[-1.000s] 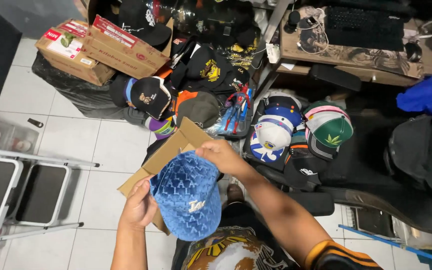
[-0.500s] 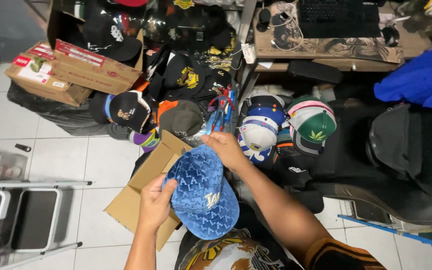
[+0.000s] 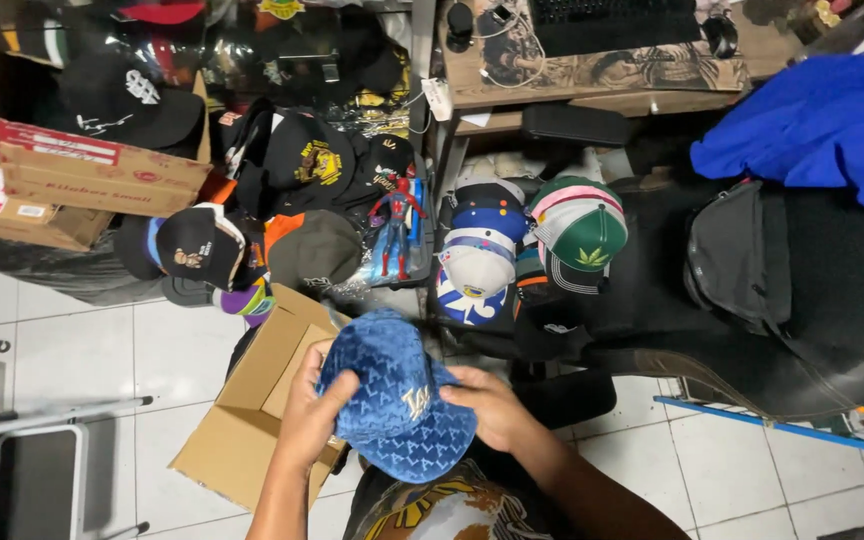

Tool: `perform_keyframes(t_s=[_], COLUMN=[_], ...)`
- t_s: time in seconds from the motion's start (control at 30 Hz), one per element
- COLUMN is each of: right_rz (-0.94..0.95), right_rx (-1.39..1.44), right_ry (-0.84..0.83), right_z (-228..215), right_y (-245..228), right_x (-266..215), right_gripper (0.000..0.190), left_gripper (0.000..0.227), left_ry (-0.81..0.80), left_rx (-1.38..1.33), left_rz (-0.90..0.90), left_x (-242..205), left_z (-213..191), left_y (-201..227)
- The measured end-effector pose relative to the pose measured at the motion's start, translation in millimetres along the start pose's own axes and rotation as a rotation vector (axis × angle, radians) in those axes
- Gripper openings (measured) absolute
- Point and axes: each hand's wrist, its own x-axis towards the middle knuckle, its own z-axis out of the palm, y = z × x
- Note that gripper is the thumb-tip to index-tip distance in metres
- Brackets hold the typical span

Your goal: Inspecting and sorting various baseball caps by hand in a storage area.

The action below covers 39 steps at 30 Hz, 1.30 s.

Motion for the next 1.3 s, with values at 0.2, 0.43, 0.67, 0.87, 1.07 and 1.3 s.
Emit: perform_keyframes(t_s=[0.2, 0.43, 0.67, 0.87, 1.07, 1.3], right_rz=[-0.163, -0.185, -0.587, -0.448, -0.235, -0.467], right_rx=[0.256, 0.187, 0.371, 0.597, 0.333, 0.512], right_ry=[0.007, 0.143, 0.378, 0.759, 1.108, 0.376], right_z=[-19, -119, -295, -387, -310, -455], right_y=[-8, -4, -62, -86, -123, -133], right_x=[-12, 1, 80, 162, 157, 269], right_gripper=[0.034, 0.035, 0.024, 0.021, 0.025, 0.016], left_gripper=[0.061, 0.063, 0.095, 0.088, 0.077, 0.067], left_ry=[0.006, -0.191, -0.318, -0.224, 0.03, 0.209], left_rx=[-0.13, 0.211, 0.696, 0.765, 0.685, 0.566], left_rz=[0.054, 0.117, -0.099, -0.367, -0.462, -0.617], left_x=[22, 48, 47, 20, -40, -96], left_z=[33, 101, 136, 88, 0, -3], left_y=[-11, -11, -1, -63, -205, -240])
